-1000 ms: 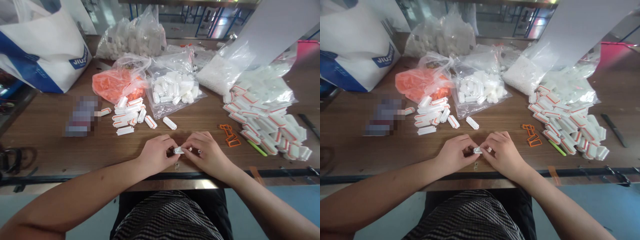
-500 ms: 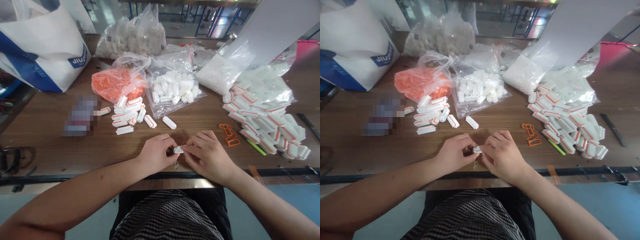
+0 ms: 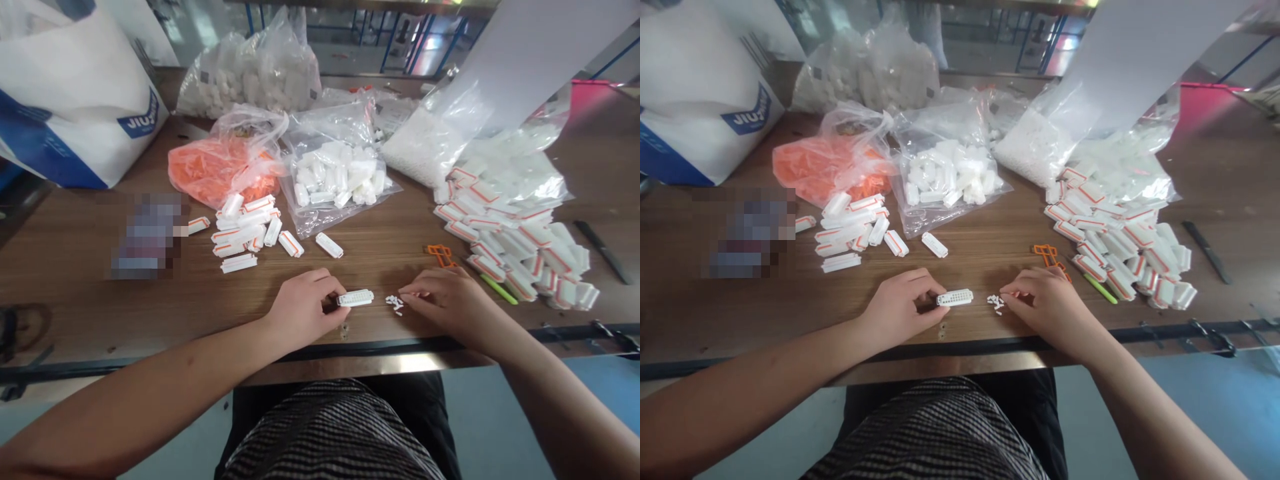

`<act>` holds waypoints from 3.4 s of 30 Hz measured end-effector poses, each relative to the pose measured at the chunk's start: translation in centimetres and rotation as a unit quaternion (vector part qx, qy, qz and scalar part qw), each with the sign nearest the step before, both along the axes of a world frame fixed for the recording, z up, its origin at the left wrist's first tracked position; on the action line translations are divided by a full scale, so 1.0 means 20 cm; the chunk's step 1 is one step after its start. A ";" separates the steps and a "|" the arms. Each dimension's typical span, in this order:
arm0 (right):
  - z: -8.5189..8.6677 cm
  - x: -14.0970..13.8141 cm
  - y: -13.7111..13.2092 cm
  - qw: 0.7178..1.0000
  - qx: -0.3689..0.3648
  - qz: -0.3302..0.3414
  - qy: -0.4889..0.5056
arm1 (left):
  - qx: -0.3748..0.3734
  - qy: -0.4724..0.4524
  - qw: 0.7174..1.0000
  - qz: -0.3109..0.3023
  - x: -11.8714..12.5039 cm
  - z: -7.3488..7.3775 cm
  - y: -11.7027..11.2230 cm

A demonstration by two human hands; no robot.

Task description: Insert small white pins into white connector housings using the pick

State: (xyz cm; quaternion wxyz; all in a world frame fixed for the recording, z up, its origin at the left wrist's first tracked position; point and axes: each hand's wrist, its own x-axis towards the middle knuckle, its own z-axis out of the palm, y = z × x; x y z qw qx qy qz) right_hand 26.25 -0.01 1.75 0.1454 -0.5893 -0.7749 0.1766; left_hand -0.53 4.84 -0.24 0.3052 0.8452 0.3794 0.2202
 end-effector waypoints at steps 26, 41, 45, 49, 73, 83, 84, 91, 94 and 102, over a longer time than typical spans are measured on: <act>0.00 0.00 -0.04 0.996 0.038 0.001 -0.087 | 0.001 -0.004 1.000 -0.007 0.00 0.00 0.01; 0.05 -0.20 -0.01 0.990 0.024 -0.095 0.106 | -0.007 -0.004 1.000 0.010 0.01 0.00 0.00; 0.06 -0.32 0.03 0.993 0.036 -0.007 0.114 | -0.005 -0.005 1.000 0.007 0.01 0.00 0.00; 0.03 -0.36 0.06 0.994 0.051 0.021 0.091 | -0.002 -0.007 1.000 0.005 0.01 -0.01 0.00; 0.05 -0.39 0.00 0.981 0.174 0.077 -0.033 | 0.001 -0.018 1.000 0.010 0.01 -0.01 0.00; 0.02 0.03 -0.02 0.999 0.005 -0.033 0.041 | 0.005 -0.008 1.000 -0.001 0.00 -0.01 0.00; 0.01 0.06 -0.04 0.998 -0.024 -0.034 0.049 | 0.005 -0.006 1.000 -0.002 0.00 -0.01 0.00; -0.02 0.00 -0.08 0.999 0.023 -0.034 -0.034 | 0.007 -0.008 1.000 -0.008 0.00 -0.01 0.01; -0.01 -0.02 -0.09 0.995 0.012 -0.072 -0.068 | 0.007 -0.006 1.000 -0.009 0.00 -0.01 0.01; -0.01 0.07 -0.08 0.997 -0.027 -0.047 0.053 | 0.006 0.002 1.000 -0.008 0.00 -0.01 0.01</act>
